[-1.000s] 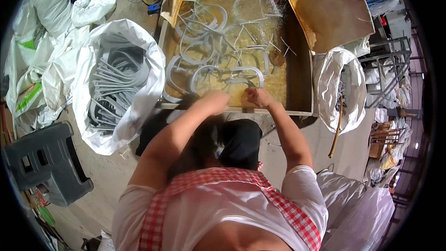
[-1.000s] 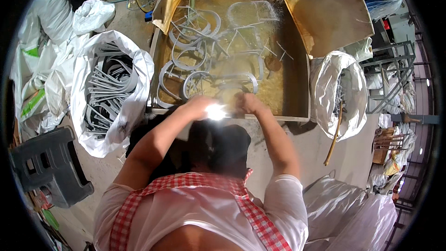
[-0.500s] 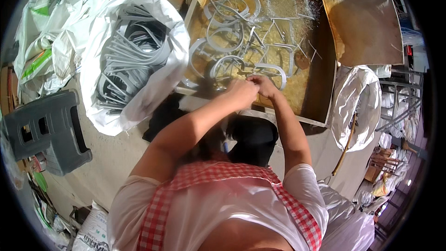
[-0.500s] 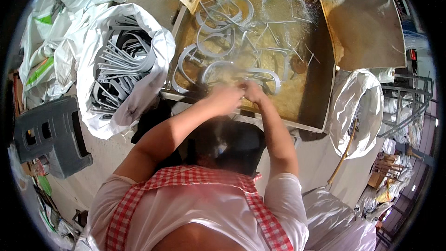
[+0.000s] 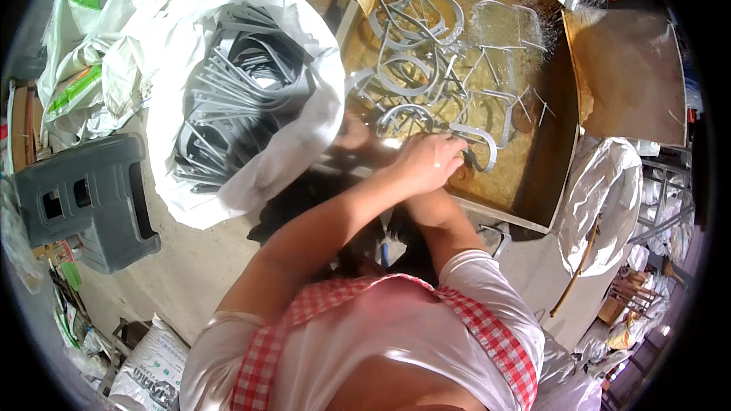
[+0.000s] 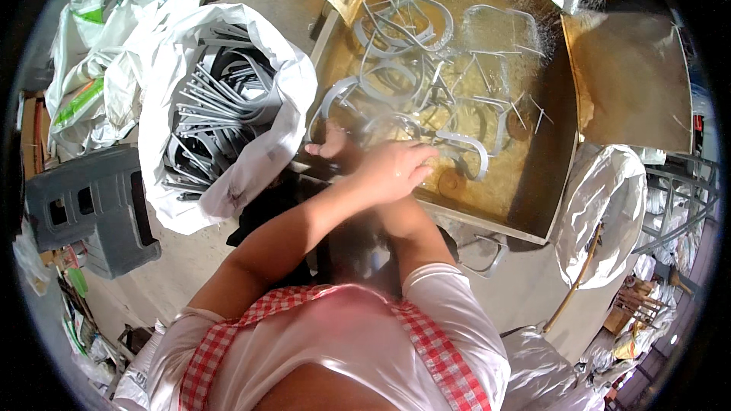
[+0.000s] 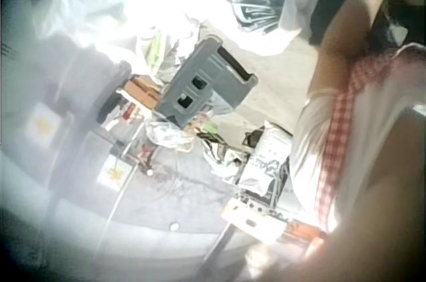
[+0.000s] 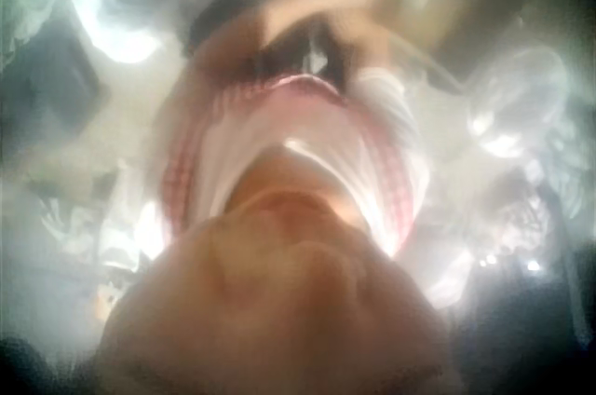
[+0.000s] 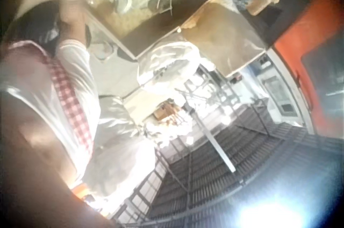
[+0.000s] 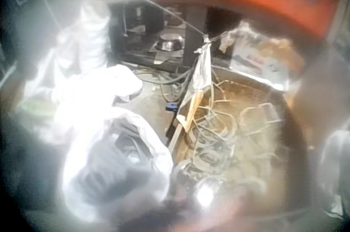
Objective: The person uses a wooden pole to stir components in a large vat of liquid, then uses their hands to lift several curved gray frames out of the liquid and place them into a white sack.
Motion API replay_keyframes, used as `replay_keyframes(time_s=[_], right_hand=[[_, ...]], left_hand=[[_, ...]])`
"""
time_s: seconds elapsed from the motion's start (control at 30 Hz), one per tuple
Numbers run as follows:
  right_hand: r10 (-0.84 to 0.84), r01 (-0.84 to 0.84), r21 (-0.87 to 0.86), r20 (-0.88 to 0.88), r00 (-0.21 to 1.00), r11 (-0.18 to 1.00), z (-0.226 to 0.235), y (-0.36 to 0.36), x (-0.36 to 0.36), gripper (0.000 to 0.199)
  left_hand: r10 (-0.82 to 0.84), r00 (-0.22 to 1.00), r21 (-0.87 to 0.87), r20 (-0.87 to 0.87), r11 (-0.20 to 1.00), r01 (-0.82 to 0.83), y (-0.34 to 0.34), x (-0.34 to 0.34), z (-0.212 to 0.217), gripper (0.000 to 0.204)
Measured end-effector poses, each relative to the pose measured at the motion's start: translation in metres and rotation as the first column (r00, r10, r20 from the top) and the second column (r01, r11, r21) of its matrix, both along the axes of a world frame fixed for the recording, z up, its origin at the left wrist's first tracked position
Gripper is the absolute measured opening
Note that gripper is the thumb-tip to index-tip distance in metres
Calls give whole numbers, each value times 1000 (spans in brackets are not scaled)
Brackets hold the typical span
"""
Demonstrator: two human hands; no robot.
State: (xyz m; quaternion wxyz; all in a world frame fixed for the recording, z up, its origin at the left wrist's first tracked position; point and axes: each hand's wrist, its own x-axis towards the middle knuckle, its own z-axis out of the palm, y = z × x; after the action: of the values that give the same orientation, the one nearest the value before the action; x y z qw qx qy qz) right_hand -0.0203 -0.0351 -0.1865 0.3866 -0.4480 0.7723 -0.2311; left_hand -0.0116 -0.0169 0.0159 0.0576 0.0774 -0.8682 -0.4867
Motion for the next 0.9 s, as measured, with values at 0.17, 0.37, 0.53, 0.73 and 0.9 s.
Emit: replay_keyframes(time_s=[0.17, 0.37, 0.53, 0.73, 0.9], right_hand=[[16, -5, 113, -97, 995, 994, -36, -11, -2, 53], [46, -17, 204, -138, 989, 979, -48, 15, -20, 48], [17, -7, 184, -50, 999, 983, -38, 46, -49, 45], [-86, 74, 92, 144, 986, 993, 22, 70, -93, 40], [-165, 163, 30, 214, 963, 986, 74, 82, -118, 36]], left_hand=[[-56, 997, -5, 62, 998, 56, -2, 4, -3, 31], [-107, 982, -33, 156, 993, 113, -9, 7, 3, 32], [-107, 983, -36, 147, 993, 114, -10, 4, -3, 30], [310, 950, 264, 29, 914, -307, -13, -2, -13, 41], [769, 571, 353, 287, 469, -809, -25, -21, -32, 69]])
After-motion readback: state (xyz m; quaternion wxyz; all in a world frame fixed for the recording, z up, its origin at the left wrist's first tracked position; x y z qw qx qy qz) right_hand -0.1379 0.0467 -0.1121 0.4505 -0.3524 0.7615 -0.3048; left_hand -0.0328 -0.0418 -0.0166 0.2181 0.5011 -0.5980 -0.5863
